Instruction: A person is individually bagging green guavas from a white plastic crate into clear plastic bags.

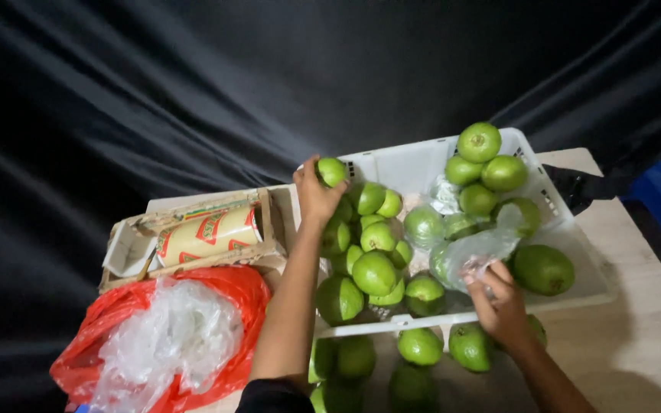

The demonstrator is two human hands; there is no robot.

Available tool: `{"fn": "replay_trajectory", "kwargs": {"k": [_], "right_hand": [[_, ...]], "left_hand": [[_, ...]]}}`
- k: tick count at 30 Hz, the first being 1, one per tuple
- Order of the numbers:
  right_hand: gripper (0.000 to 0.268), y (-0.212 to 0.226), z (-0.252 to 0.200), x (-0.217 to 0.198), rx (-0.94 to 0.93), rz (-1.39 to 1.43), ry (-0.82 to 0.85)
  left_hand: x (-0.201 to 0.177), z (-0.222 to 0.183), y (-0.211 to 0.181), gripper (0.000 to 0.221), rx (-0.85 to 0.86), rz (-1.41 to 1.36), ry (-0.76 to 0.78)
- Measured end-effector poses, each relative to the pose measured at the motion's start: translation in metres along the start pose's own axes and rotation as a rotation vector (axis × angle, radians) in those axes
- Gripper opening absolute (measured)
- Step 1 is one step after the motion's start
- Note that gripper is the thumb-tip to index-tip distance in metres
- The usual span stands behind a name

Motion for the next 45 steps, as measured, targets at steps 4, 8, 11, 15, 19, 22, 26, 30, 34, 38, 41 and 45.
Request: {"fn": "replay_trajectory", "kwargs": {"k": [4, 8, 11, 15, 19, 22, 26, 30, 34, 38, 41, 45], "right_hand": [[0.022, 0.004, 0.004, 0.002, -0.035, -0.026, 0.043], [0.023, -0.002, -0.001, 0.006, 0.117, -0.125, 0.082], [0.020, -0.002, 0.000, 0.009, 0.123, -0.157, 0.102], [0.023, -0.005, -0.001, 0.011, 0.142, -0.160, 0.116], [0.023, 0.005, 0.004, 0.008, 0.140, -0.165, 0.125], [0.025, 0.007, 0.003, 0.007, 0.170, -0.166, 0.112], [0.020, 0.008, 0.004, 0.008, 0.076, -0.059, 0.076], [0.020, 0.003, 0.003, 0.009, -0.040, -0.005, 0.042], [0.021, 0.018, 0.007, 0.006, 0.220, 0.137, 0.051], [0.012, -0.004, 0.007, 0.017, 0.461, 0.662, -0.342], [0.007, -0.021, 0.010, 0.031, 0.592, 1.114, -0.414], [0.010, -0.004, 0.014, 0.048, 0.569, 1.153, -0.231]], "left_hand": [[0.026, 0.022, 0.026, 0.082, -0.061, 0.019, 0.012], [0.034, 0.037, 0.044, 0.080, -0.118, 0.058, -0.009], [0.030, 0.037, 0.039, 0.078, -0.135, 0.085, 0.021], [0.028, 0.033, 0.026, 0.071, -0.224, 0.129, 0.057], [0.026, 0.032, 0.022, 0.075, -0.227, 0.164, 0.068], [0.027, 0.033, 0.028, 0.072, -0.233, 0.166, 0.083], [0.025, 0.037, 0.041, 0.068, -0.178, 0.180, 0.093], [0.018, 0.036, 0.047, 0.057, -0.101, 0.211, 0.112], [-0.005, -0.008, 0.003, 0.056, -0.081, 0.204, 0.110], [-0.047, -0.134, -0.112, 0.068, 0.290, -0.053, 0.271], [-0.063, -0.205, -0.151, 0.093, 0.401, -0.120, 0.659], [-0.047, -0.229, -0.099, 0.064, 0.252, 0.006, 0.735]]}}
Point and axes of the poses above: each hand's wrist, its own z-axis towards the middle knuckle, its own x-axis out of the palm, y = z × x, the point moved 2 cm from there along z, towards the middle knuckle, and after that the axes turned 10 degrees about -x, right-handed, at the moved point
